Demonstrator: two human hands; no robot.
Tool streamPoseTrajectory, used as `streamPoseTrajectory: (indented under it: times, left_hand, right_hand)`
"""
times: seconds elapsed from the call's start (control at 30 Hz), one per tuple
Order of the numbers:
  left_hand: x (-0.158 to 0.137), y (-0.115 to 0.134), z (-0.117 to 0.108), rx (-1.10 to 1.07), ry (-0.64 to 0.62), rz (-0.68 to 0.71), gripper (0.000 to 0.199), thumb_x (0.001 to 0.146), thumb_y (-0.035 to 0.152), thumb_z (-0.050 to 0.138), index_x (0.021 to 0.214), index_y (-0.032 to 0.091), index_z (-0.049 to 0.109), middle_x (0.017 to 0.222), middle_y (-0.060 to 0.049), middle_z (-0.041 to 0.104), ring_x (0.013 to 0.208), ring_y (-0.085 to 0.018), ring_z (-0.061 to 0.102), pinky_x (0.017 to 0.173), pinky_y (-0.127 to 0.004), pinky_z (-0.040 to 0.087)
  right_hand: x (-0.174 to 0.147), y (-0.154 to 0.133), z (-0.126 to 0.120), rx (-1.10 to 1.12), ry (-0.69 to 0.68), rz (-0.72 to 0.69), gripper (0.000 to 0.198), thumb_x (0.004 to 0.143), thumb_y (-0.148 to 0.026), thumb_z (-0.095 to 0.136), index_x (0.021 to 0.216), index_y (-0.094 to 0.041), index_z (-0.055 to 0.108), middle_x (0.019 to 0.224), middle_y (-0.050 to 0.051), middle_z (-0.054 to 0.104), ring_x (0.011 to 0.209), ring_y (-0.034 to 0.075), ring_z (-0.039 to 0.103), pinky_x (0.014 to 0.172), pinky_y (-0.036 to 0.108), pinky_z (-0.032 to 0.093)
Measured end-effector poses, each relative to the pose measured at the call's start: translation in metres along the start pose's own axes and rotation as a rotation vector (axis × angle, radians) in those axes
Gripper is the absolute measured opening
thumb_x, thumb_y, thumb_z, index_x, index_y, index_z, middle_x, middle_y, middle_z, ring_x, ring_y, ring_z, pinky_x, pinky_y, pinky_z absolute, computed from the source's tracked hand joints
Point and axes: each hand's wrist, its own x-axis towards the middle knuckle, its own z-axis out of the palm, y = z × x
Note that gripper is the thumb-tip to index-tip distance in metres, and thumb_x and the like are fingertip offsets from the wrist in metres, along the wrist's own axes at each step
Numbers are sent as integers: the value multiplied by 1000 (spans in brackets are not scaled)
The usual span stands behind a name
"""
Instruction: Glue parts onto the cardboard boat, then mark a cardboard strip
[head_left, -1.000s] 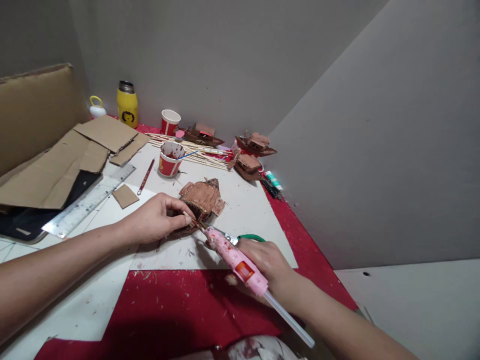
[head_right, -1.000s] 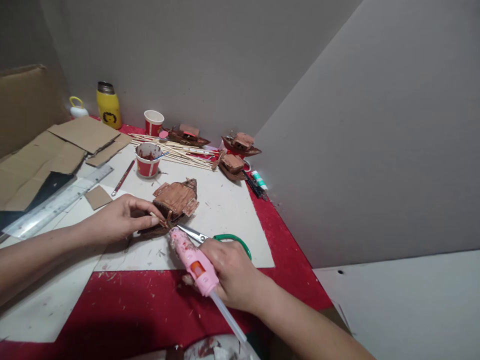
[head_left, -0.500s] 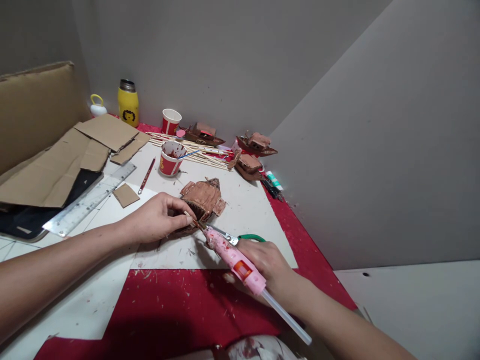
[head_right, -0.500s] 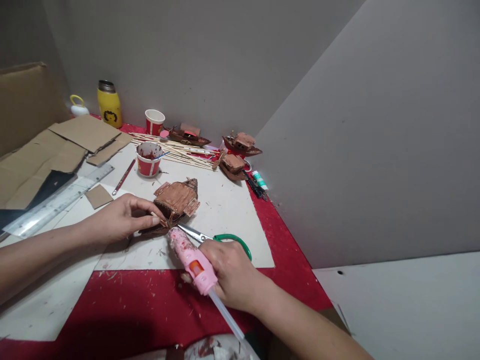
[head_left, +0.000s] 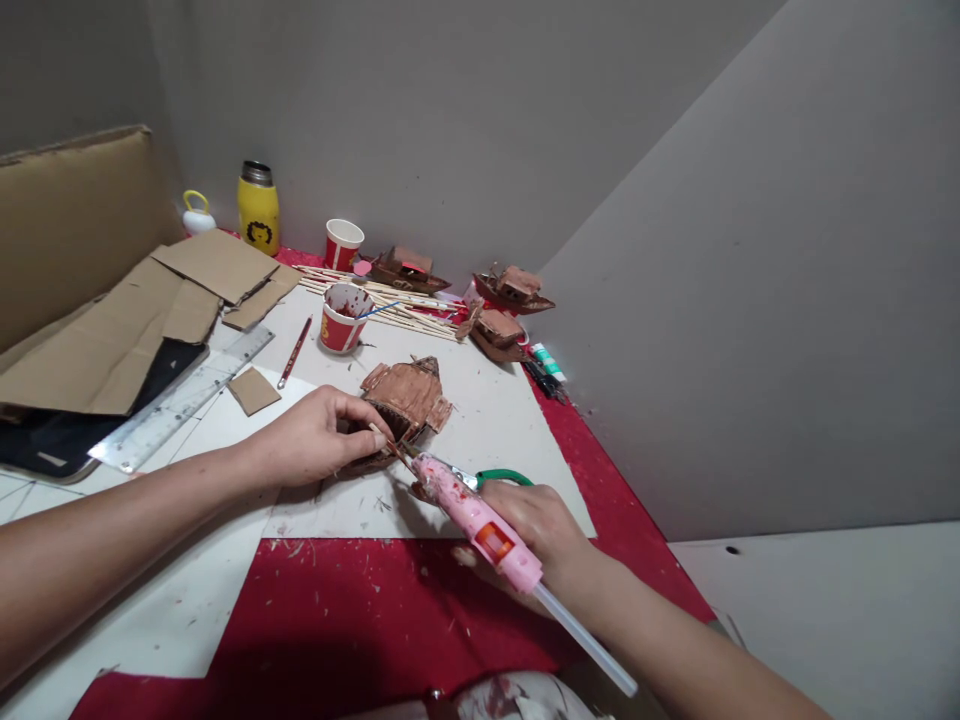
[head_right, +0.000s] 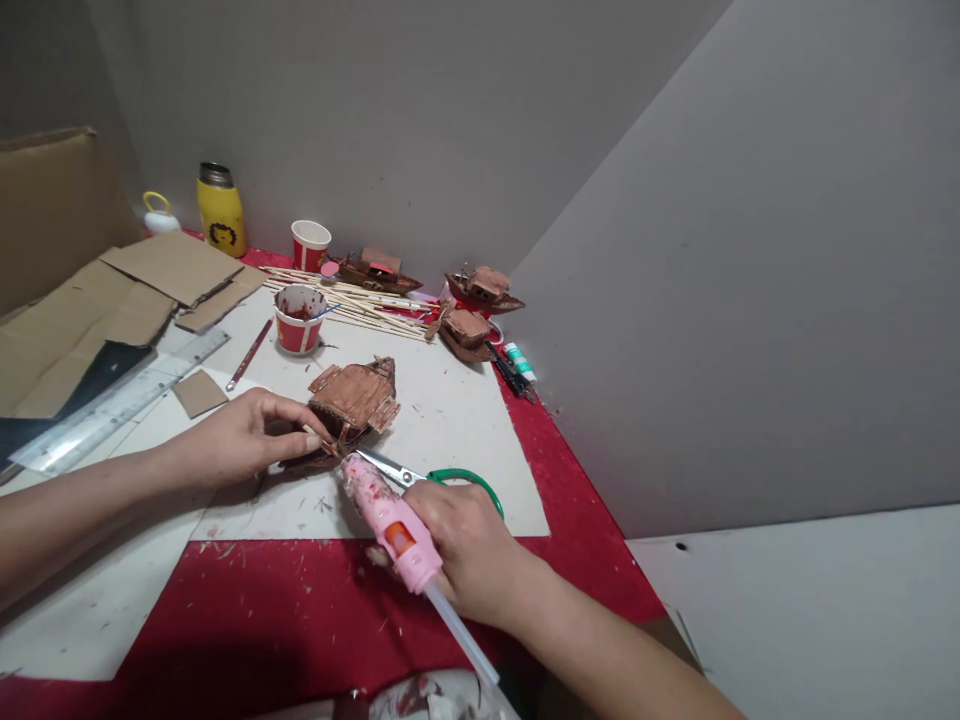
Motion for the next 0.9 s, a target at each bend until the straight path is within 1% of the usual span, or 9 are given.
streamPoseTrajectory:
  times: [0.17,0.23,0.33,0.47,0.53,0.57,0.67,0.77,0.9]
  left_hand:
    - [-1,-1,0,-19,-9,-5,17,78,27,62,80,17,75,85,-4,76,80,-19,66,77,-29,49]
    - [-1,-2,0,-35,-6,-8,16,78,27,62,81,17,75,86,-5,76,80,-19,66,77,-29,49]
    - [-1,-3,-1,-80,-3,-37,18,79,29,63,83,16,75,86,-6,75,78,-19,65,74,-29,48]
    - [-1,-3,-2,-146,0,-71,22,80,31,63,86,13,75,86,-8,75,75,-18,65,72,-30,48]
    - [0,-4,-2,-135,2,-62,21,80,30,64,86,13,75,87,-9,75,76,-18,64,73,-30,48]
    - [0,-4,-2,-127,2,-57,21,79,31,64,87,14,75,87,-8,75,76,-18,64,72,-31,48]
    - [0,-7,-2,-114,9,-60,23,80,32,64,88,14,76,85,-8,74,74,-18,63,71,-31,47]
    - [0,-9,0,-119,26,-73,24,80,32,65,89,13,76,85,-9,74,73,-18,62,70,-31,46]
    - [-2,-8,2,-134,40,-83,26,79,32,65,90,11,76,86,-11,74,73,-18,61,71,-32,46]
  right_hand:
    - [2,0,-2,-12,-25,25,25,89,-41,56,75,-21,51,61,-2,53,52,12,47,52,26,31]
    - [0,1,-5,-5,-33,7,26,89,-41,56,74,-21,51,60,-1,53,52,12,47,51,26,32]
    - [-11,7,-15,-7,15,25,24,89,-40,56,74,-21,52,60,-1,54,49,12,47,49,25,33]
    - [-34,28,-34,-108,130,260,24,90,-41,54,77,-21,57,60,1,58,47,13,51,47,24,38]
    - [-48,45,-41,-196,151,404,27,89,-43,55,73,-22,56,58,1,58,47,14,52,47,24,39]
    - [-55,53,-43,-242,136,486,28,88,-45,54,71,-22,55,57,0,58,47,15,53,48,25,40]
    - [-76,79,-43,-317,-7,690,27,84,-47,51,74,-23,57,60,2,63,50,18,57,49,26,39]
    - [-93,95,-39,-342,-101,813,31,79,-50,51,88,-22,61,70,7,71,56,23,64,48,27,39]
    - [-103,99,-42,-234,-236,890,39,79,-57,51,94,-22,62,69,6,71,57,23,66,51,29,44]
